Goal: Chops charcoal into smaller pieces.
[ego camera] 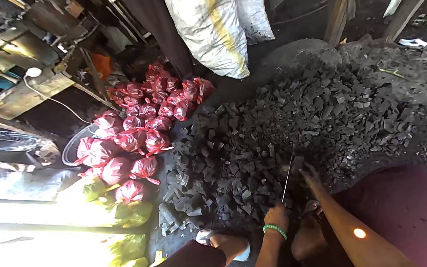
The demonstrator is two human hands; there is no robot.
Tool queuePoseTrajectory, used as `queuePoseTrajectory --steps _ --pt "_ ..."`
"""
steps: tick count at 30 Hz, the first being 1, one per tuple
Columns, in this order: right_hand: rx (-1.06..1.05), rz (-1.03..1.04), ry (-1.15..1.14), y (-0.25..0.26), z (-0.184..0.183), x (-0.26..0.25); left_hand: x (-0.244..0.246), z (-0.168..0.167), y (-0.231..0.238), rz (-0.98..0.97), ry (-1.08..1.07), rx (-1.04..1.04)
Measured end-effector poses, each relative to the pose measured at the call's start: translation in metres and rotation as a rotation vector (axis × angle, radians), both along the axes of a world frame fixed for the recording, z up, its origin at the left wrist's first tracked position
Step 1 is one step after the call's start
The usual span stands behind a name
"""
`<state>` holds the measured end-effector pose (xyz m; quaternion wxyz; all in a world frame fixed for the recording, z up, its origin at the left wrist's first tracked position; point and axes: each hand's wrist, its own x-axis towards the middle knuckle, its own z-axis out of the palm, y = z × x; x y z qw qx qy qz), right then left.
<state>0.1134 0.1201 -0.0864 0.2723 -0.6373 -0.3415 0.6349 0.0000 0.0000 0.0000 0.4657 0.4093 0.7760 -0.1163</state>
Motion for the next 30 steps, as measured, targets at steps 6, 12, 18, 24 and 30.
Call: queuePoseTrajectory --steps 6,12,18,24,30 --pt "-0.092 0.009 -0.034 0.0 -0.001 -0.011 0.009 0.0 0.003 -0.005 -0.082 -0.023" --pt "-0.14 -0.068 0.051 0.002 0.002 -0.01 0.007 0.012 0.016 0.233 -0.164 0.209" --pt "-0.056 -0.429 0.178 0.011 0.003 0.003 0.002 0.077 0.015 0.263 -0.139 0.815" --pt "-0.009 -0.617 0.118 0.014 0.001 0.009 0.003 0.101 0.016 0.124 -0.046 1.422" --pt "-0.008 -0.38 0.019 -0.009 0.004 -0.002 0.015 -0.005 -0.021 -0.021 0.027 0.122"
